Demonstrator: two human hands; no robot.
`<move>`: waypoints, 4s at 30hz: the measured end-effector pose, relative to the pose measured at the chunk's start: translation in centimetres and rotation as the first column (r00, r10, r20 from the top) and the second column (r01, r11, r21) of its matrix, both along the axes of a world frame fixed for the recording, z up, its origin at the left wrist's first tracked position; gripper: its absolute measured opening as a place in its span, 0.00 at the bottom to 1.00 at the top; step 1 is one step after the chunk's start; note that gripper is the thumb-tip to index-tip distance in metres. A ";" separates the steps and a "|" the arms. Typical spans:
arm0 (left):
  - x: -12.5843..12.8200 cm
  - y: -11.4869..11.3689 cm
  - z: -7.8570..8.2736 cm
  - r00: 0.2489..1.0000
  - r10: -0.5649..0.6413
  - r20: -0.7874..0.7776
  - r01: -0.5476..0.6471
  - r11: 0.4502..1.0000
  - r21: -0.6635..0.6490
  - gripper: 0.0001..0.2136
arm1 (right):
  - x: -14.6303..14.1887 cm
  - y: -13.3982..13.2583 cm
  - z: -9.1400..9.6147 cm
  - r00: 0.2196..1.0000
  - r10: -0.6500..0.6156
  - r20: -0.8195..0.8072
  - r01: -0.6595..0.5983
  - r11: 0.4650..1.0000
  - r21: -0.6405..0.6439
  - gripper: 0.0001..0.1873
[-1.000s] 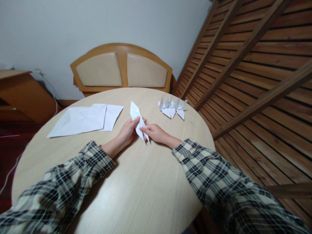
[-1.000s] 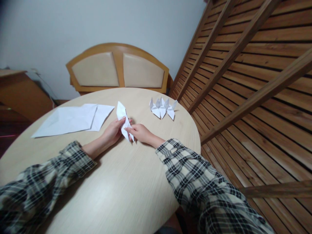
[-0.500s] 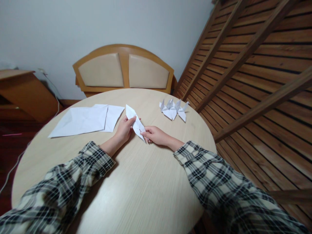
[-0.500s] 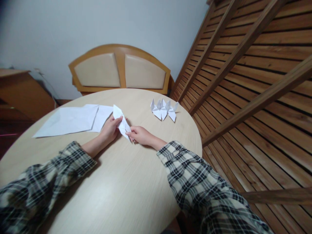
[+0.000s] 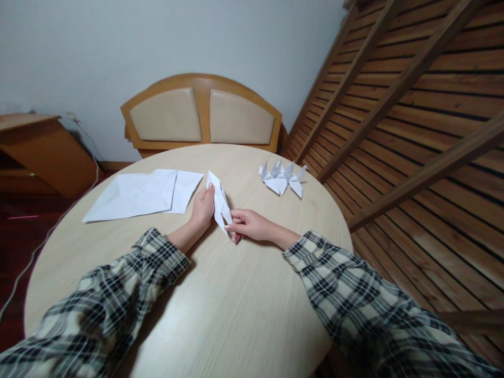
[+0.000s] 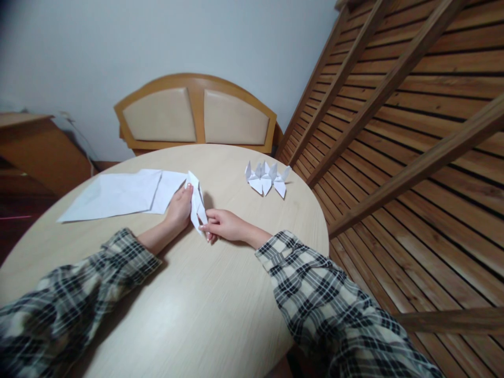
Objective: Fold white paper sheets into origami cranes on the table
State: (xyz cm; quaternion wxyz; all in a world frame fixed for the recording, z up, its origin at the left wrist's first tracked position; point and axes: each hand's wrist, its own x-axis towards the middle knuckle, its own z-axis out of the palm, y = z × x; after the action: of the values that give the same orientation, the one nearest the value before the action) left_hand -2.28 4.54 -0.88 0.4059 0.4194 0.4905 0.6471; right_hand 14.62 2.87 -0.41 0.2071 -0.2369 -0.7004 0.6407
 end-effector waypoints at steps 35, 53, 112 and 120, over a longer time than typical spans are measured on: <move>0.8 -1.0 0.2 0.890 -0.301 -0.342 0.328 0.944 0.022 0.12 | -0.4 2.2 -2.0 0.818 -0.519 -0.247 0.507 0.854 -0.117 0.12; -0.1 0.4 -0.9 0.834 -0.549 -0.053 0.549 0.836 -0.008 0.16 | -1.7 3.4 1.5 0.714 -0.700 -0.023 0.603 0.631 -0.488 0.05; -0.4 -0.1 -0.2 0.808 -0.570 -0.150 0.569 0.821 -0.057 0.10 | -0.1 3.0 -0.6 0.837 -0.458 -0.300 0.373 0.878 -0.299 0.09; -0.1 -0.5 -0.1 0.858 -0.511 -0.053 0.509 0.860 -0.038 0.21 | 0.0 3.1 -0.7 0.820 -0.481 -0.311 0.380 0.863 -0.333 0.09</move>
State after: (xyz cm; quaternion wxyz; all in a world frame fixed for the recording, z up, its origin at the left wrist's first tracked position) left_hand -2.42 4.07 -1.01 0.5523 0.5491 0.3816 0.4978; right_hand 14.66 5.99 -1.13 0.4482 -0.2848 -0.4849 0.6949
